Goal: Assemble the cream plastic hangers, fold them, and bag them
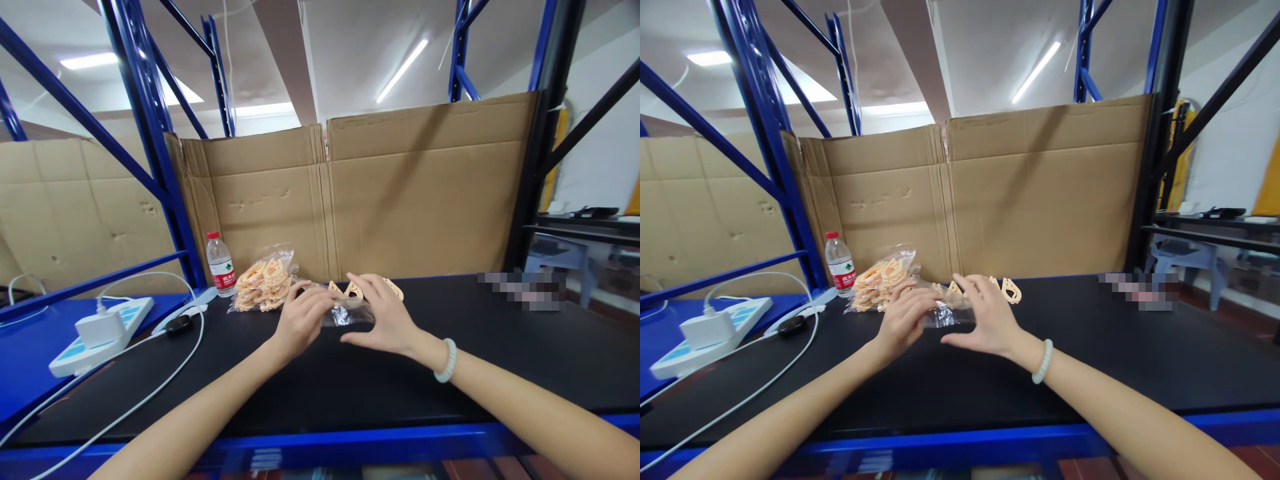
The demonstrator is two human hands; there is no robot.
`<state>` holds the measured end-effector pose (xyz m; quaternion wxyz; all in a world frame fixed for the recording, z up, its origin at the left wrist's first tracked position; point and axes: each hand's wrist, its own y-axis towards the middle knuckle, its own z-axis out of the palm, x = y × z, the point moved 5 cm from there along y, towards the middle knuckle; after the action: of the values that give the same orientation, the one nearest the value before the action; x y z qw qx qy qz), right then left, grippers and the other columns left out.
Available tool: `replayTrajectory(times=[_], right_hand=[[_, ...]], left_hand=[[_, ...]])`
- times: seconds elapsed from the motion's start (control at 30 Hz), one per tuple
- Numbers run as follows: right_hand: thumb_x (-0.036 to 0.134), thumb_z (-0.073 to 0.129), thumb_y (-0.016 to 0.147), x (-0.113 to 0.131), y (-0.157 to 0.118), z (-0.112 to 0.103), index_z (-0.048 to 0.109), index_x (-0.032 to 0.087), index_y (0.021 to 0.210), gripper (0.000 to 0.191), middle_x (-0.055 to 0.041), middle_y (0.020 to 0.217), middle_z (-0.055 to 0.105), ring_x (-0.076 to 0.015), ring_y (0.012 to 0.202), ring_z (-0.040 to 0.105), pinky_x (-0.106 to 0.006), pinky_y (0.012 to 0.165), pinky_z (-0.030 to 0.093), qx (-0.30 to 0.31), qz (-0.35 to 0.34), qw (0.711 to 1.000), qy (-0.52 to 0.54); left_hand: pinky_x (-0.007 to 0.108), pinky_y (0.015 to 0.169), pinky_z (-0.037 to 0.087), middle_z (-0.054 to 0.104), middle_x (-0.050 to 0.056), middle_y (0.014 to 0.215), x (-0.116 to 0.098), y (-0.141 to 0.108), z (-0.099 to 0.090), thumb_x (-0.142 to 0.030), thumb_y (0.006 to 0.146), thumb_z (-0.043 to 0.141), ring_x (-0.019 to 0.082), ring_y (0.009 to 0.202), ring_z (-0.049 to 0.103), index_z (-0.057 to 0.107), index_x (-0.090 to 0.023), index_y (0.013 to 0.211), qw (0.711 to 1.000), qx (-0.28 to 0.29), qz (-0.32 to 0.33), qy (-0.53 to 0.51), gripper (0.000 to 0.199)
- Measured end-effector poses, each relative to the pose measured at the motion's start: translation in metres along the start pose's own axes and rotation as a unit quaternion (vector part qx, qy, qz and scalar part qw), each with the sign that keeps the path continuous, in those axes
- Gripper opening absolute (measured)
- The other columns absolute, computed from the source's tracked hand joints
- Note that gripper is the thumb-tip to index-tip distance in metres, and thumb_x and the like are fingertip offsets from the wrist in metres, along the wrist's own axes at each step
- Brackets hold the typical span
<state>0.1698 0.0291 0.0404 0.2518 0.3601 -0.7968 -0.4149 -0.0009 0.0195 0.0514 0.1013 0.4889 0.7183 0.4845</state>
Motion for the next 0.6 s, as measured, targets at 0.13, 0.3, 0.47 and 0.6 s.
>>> replayTrajectory(times=[0.13, 0.3, 0.47, 0.6], right_hand=[[0.018, 0.049, 0.088, 0.019, 0.001, 0.000, 0.048, 0.019, 0.130, 0.042, -0.0108, 0.106, 0.063, -0.0227, 0.093, 0.060, -0.042, 0.086, 0.049, -0.037, -0.031, 0.999, -0.001], [0.025, 0.055, 0.082, -0.049, -0.004, -0.025, 0.052, 0.016, 0.117, 0.036, -0.0022, 0.076, 0.062, -0.0147, 0.061, 0.058, -0.028, 0.055, 0.050, -0.160, 0.220, 0.944, 0.186], [0.023, 0.065, 0.066, -0.082, -0.016, -0.012, 0.047, 0.017, 0.108, 0.046, 0.0021, 0.068, 0.060, -0.0140, 0.054, 0.060, -0.029, 0.052, 0.053, -0.165, 0.397, 0.801, 0.417], [0.021, 0.065, 0.066, -0.071, -0.019, -0.001, 0.040, 0.022, 0.117, 0.056, 0.0009, 0.072, 0.064, -0.0195, 0.062, 0.068, -0.034, 0.057, 0.056, -0.096, 0.451, 0.770, 0.441]], left_hand=[[0.046, 0.103, 0.037, 0.065, 0.006, 0.118, -0.009, 0.002, -0.002, -0.016, 0.088, 0.051, 0.021, 0.116, 0.056, 0.046, -0.026, 0.121, 0.999, -0.032, -0.006, 0.000, 0.035], [0.050, 0.106, 0.036, 0.044, 0.016, 0.138, 0.034, -0.016, 0.003, -0.034, 0.083, 0.062, 0.027, 0.130, 0.041, 0.035, -0.022, 0.132, 0.943, -0.133, -0.299, -0.065, 0.057], [0.044, 0.085, 0.052, 0.048, 0.023, 0.131, 0.066, -0.051, 0.048, -0.039, 0.084, 0.059, 0.026, 0.107, 0.061, 0.031, -0.019, 0.135, 0.785, -0.036, -0.535, -0.309, 0.062], [0.039, 0.080, 0.053, 0.052, 0.017, 0.127, 0.063, -0.054, 0.053, -0.041, 0.081, 0.063, 0.025, 0.107, 0.060, 0.042, -0.022, 0.128, 0.803, -0.030, -0.515, -0.299, 0.055]])
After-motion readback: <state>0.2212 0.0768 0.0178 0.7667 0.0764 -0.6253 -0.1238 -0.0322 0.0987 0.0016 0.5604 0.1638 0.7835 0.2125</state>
